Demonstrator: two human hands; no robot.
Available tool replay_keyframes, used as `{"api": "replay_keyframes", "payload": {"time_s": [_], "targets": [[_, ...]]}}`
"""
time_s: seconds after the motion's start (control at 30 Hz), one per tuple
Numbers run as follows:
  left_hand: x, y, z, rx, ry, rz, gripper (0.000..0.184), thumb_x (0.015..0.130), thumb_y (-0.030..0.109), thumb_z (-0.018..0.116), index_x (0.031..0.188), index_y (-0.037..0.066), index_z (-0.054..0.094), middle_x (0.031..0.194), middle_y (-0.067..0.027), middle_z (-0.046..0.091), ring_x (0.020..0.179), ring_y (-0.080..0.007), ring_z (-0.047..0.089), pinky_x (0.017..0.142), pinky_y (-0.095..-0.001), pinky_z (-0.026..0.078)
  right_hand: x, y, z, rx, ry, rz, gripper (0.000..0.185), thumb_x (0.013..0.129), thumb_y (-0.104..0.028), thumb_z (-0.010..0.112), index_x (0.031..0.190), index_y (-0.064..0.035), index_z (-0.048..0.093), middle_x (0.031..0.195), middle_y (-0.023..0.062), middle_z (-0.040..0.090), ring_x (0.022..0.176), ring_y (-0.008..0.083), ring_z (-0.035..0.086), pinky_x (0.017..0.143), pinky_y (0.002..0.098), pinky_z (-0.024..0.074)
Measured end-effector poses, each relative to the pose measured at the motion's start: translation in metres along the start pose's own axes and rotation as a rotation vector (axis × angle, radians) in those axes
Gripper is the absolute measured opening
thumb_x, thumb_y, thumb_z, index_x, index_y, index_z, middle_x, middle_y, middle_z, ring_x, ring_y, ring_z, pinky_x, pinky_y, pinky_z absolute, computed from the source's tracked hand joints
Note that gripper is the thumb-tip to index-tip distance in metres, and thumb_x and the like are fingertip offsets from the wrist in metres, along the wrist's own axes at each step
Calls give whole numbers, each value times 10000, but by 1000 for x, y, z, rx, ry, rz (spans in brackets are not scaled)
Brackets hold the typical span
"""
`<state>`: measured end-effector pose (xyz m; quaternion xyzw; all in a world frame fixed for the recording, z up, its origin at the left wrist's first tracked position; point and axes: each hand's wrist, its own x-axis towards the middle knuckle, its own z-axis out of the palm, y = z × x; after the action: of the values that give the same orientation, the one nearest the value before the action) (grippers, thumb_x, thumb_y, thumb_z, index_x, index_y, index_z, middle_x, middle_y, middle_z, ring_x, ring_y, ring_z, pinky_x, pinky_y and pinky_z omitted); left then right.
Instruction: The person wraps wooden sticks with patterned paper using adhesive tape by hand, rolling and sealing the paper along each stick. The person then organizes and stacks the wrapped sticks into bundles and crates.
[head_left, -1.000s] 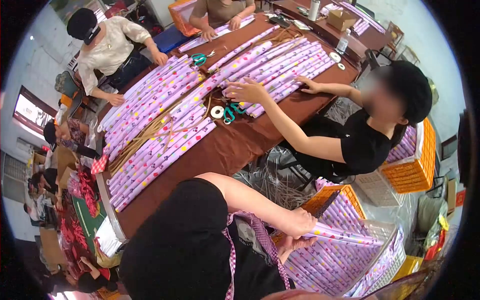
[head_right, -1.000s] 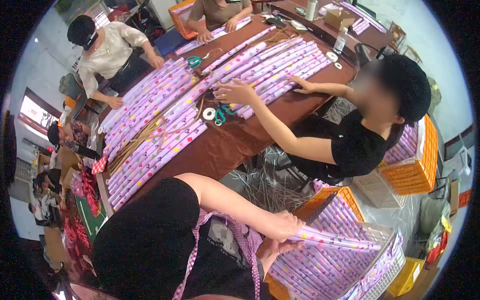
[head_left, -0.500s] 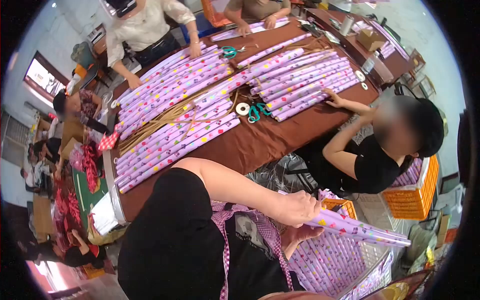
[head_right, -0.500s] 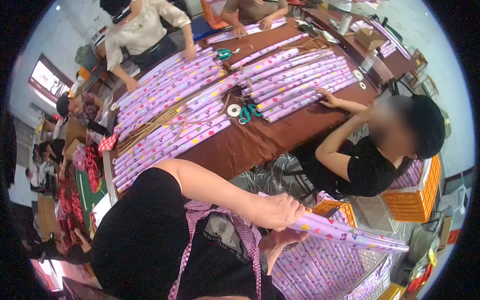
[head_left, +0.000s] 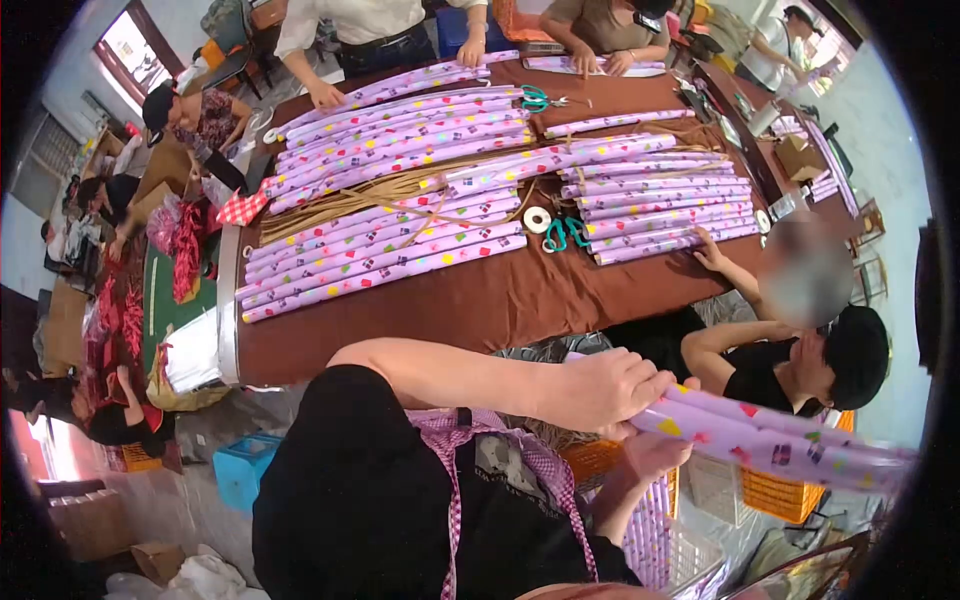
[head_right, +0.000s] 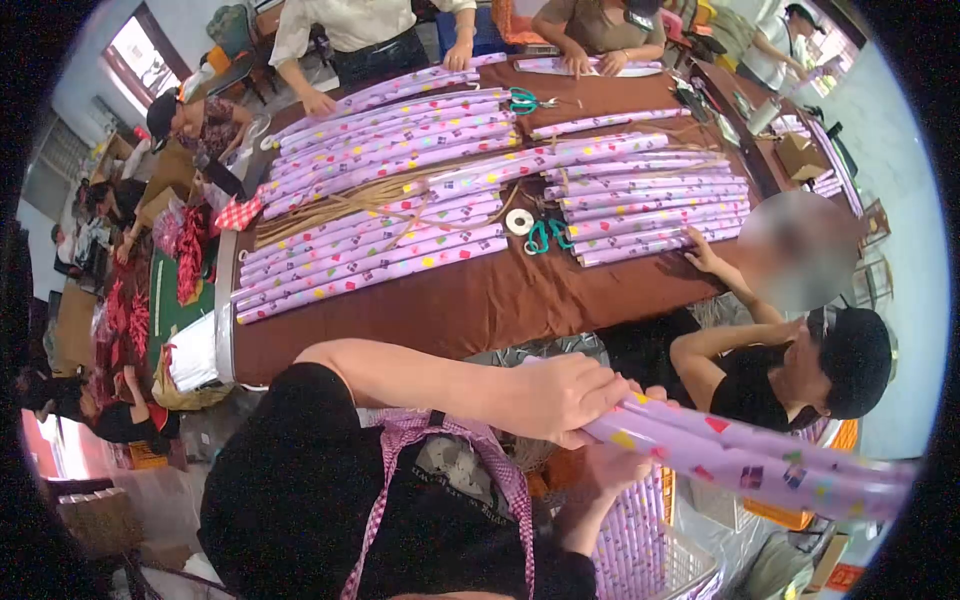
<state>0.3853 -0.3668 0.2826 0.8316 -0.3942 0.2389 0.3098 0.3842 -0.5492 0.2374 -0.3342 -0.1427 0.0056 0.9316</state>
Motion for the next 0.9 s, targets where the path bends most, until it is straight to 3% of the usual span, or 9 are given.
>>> {"api": "replay_keyframes", "payload": {"time_s": [0.13, 0.2, 0.27, 0.37, 0.43, 0.5, 0.67, 0.73, 0.9], "targets": [[-14, -36, -36, -98, 79, -137, 742, 643, 248, 822, 1221, -63, 474, 994, -179, 588, 878, -348, 612, 781, -424, 500, 42, 30, 47, -136, -36, 109, 712, 791, -476, 786, 1327, -138, 461, 1264, 44, 485, 1204, 279, 517, 1055, 458, 410], [-24, -62, -60, -139, 96, -231, 714, 666, 253, 819, 1215, -49, 478, 999, -183, 588, 887, -351, 609, 800, -431, 498, 64, 55, 64, -191, -15, 213, 828, 771, -524, 791, 1335, -39, 427, 1204, 76, 554, 1140, 247, 571, 989, 397, 477], [-36, -89, -87, -131, 100, -243, 723, 691, 255, 815, 1234, -65, 463, 1023, -200, 589, 931, -366, 603, 841, -437, 494, 91, 92, 86, -198, -119, 158, 757, 837, -520, 729, 1324, -12, 449, 1169, 89, 598, 1107, 240, 599, 955, 394, 499], [-56, -130, -122, -75, 100, -417, 710, 749, 296, 770, 1232, -105, 439, 992, -208, 596, 915, -352, 609, 816, -433, 503, 122, 145, 109, -140, -10, 319, 598, 960, -459, 582, 1319, 9, 488, 1183, 119, 624, 1092, 237, 618, 946, 397, 505], [-69, -155, -137, 12, 96, -500, 727, 745, 296, 774, 1247, -99, 425, 962, -235, 607, 894, -373, 617, 791, -458, 514, 137, 180, 117, -140, -84, 342, 650, 906, -447, 615, 1352, 6, 480, 1224, 134, 616, 1136, 263, 602, 1015, 409, 470], [-79, -176, -148, -27, 89, -622, 675, 746, 285, 769, 1223, -73, 453, 957, -233, 622, 872, -401, 631, 764, -469, 525, 156, 215, 128, -62, 136, 501, 616, 849, -346, 593, 1347, 3, 492, 1266, 133, 607, 1197, 294, 570, 1075, 443, 426], [-92, -245, -156, 0, 16, -748, 563, 759, 277, 748, 1150, -40, 497, 964, -278, 641, 893, -433, 645, 771, -493, 528, 200, 281, 134, 64, 206, 647, 558, 886, -357, 629, 1339, -56, 506, 1273, 131, 613, 1188, 306, 585, 1082, 492, 424], [-86, -274, -160, 24, -75, -896, 684, 757, 280, 745, 1300, -42, 483, 1132, -314, 616, 1024, -454, 618, 877, -483, 507, 222, 303, 130, 96, 221, 654, 561, 887, -389, 652, 1326, -67, 515, 1261, 123, 622, 1184, 305, 589, 1071, 495, 436], [-46, -360, -151, -22, -236, -1053, 633, 754, 331, 762, 1229, -28, 548, 1080, -293, 658, 1025, -407, 650, 869, -450, 513, 305, 337, 100, 277, 313, 724, 420, 922, -276, 635, 1266, -49, 554, 1223, 114, 642, 1150, 272, 602, 1075, 463, 427]]}}
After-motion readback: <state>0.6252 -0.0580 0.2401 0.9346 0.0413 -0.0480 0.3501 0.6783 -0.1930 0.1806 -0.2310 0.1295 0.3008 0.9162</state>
